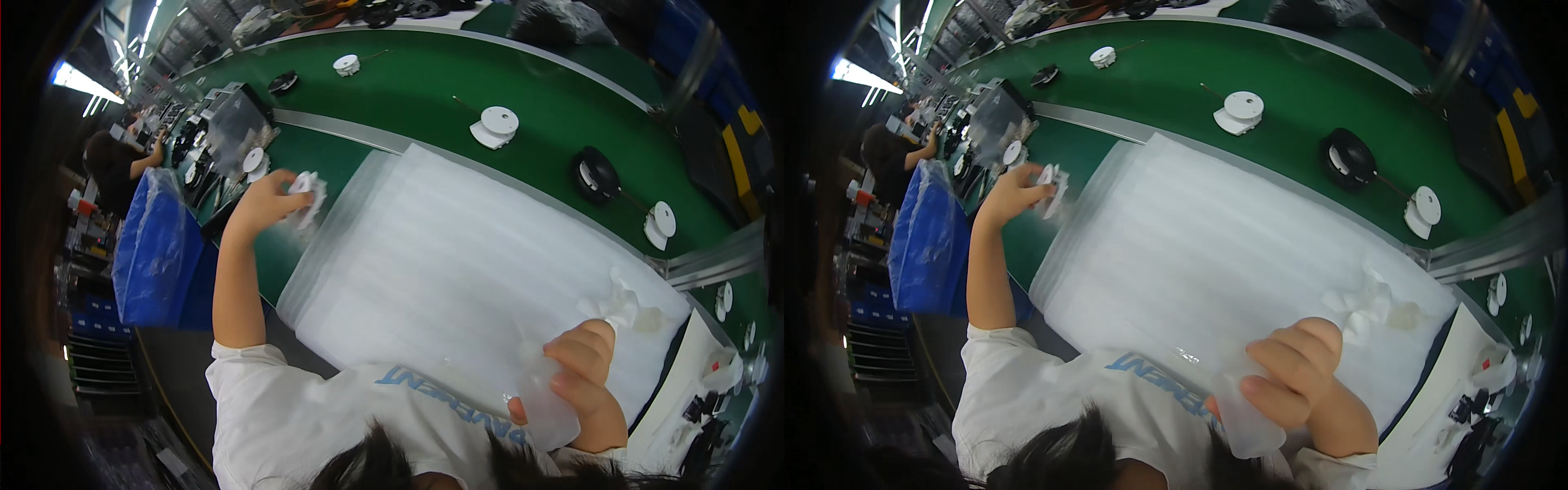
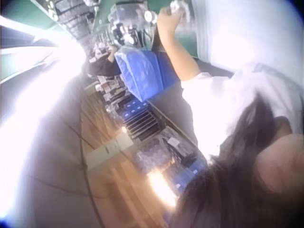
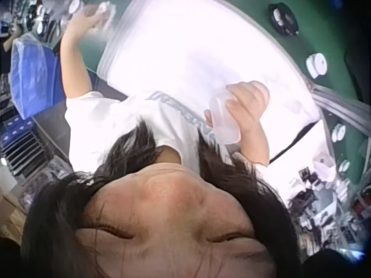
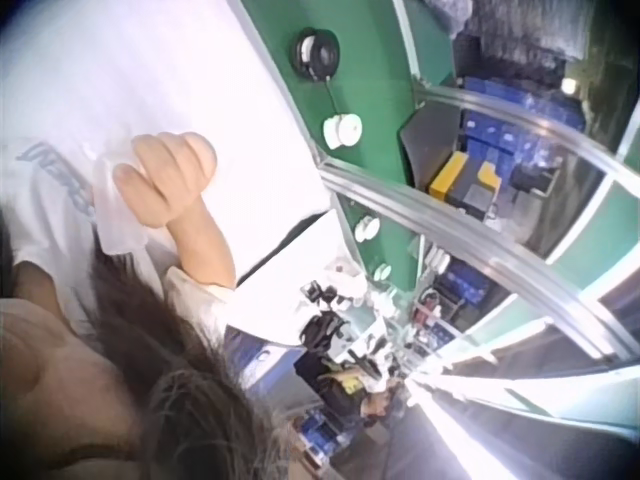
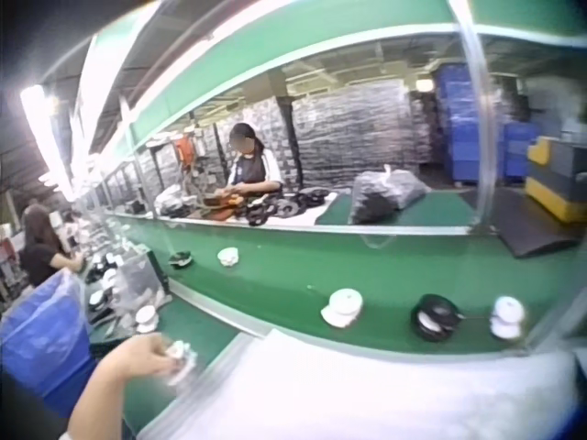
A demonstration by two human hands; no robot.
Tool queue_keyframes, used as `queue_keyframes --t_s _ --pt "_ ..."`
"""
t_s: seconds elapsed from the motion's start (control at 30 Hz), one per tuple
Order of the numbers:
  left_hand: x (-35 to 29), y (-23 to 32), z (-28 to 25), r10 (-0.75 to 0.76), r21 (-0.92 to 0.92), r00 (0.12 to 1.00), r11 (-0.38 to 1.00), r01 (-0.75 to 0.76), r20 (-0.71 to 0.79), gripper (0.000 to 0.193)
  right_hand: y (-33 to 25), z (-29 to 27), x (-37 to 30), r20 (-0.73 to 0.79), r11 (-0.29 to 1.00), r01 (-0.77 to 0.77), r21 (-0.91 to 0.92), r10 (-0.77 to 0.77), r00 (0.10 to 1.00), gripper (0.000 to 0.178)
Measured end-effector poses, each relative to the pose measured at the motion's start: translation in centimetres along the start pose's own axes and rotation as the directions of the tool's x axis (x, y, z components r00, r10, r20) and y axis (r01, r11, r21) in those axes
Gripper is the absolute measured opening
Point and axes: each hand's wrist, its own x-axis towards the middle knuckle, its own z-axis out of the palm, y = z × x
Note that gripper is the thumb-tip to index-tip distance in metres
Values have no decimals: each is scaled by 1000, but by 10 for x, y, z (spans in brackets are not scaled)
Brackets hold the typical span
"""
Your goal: Assembling plastic components and applying adhesive on a production line.
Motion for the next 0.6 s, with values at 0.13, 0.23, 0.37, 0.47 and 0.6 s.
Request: queue_keyframes --t_s 0.13,0.23,0.37,0.47,0.6 --pt "-3 79 35 549 -337 822 753 -565 -153 64 9 15 13 -40 1000 1 6 -1 999 47" --pt "-12 104 93 676 -442 589 407 -799 -442 66 7 19 24 -56 1000 -21 5 21 998 48" --pt "-11 93 141 809 -157 147 69 -985 -569 64 14 32 25 -61 999 -46 24 48 997 46" --pt "12 63 129 902 -607 351 136 -783 -250 62 24 70 41 -135 998 -61 -9 59 989 41" --pt "61 48 106 903 -186 -92 -184 -965 -419 63 42 114 69 -135 996 -91 -15 88 987 40"
